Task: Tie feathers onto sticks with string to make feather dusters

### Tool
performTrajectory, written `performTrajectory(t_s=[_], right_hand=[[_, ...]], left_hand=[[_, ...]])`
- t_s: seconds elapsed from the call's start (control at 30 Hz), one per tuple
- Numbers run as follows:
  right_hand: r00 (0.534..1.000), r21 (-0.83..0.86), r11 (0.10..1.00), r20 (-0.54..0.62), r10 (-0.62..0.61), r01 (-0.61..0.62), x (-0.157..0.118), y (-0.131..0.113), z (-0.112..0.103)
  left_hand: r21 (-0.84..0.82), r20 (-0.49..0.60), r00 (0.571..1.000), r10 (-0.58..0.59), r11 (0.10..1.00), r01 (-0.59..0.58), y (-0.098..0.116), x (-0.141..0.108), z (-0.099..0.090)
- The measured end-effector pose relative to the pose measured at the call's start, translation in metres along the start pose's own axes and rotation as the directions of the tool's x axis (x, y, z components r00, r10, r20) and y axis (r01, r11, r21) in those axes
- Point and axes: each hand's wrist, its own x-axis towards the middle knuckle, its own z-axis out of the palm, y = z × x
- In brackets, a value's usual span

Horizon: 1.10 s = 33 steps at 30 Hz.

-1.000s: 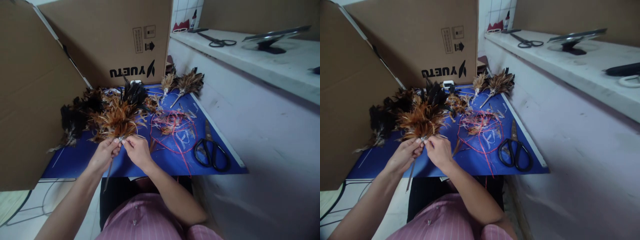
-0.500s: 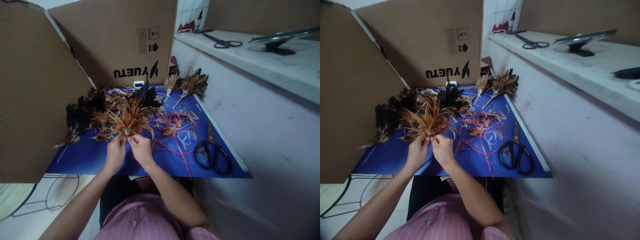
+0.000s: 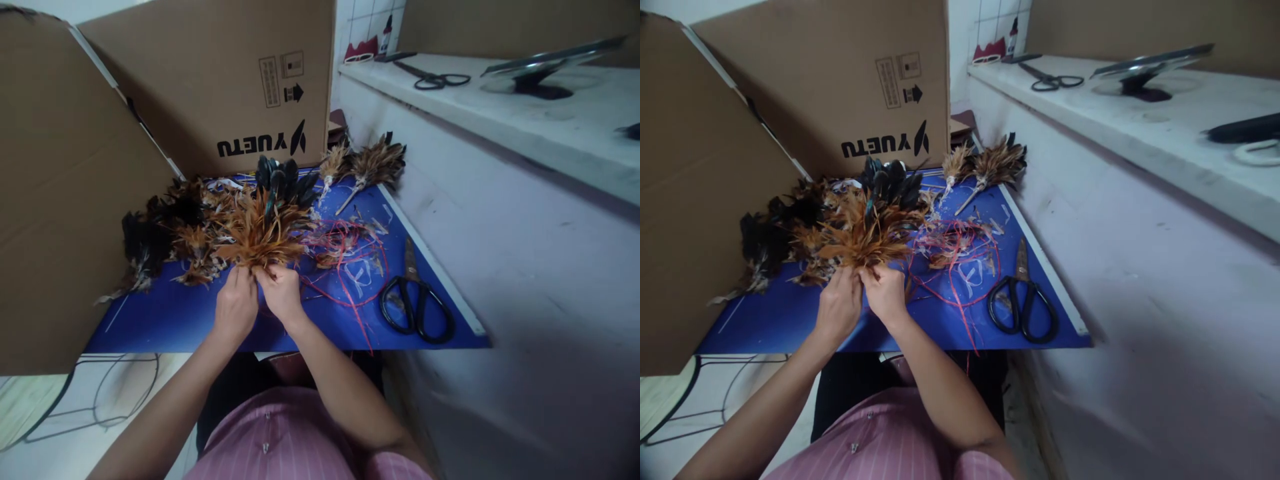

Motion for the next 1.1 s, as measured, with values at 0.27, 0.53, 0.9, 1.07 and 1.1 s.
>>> performTrajectory(t_s=[0.27, 0.53, 0.9, 1.07, 1.1], right_hand=[[0.998, 0.189, 0.980, 0.028, 0.051, -0.055, -0.001, 0.000, -0.002], [0.993, -0.081, 0.994, -0.091, 0.069, -0.076, -0.002, 0.005, 0.002], [0.986, 0.274, 0.953, -0.063, 0.153, -0.130, 0.002, 0.002, 0.012], [0.972, 0.254, 0.947, -0.079, 0.223, -0.197, 0.001, 0.001, 0.010], [0.970, 0.264, 0.944, -0.084, 0.229, -0.200, 0.001, 0.000, 0.010]], left_hand=[[-0.411, 0.098, 0.975, -0.197, 0.885, 0.220, 0.002, 0.006, -0.021], [-0.223, -0.040, 0.996, -0.085, 0.972, 0.074, -0.011, 0.007, -0.009], [-0.215, -0.132, 0.991, -0.028, 0.977, -0.001, -0.010, 0.000, 0.003], [-0.399, -0.064, 0.985, -0.159, 0.909, 0.121, -0.004, 0.004, -0.007], [-0.475, -0.015, 0.978, -0.208, 0.862, 0.176, -0.004, 0.006, -0.008]])
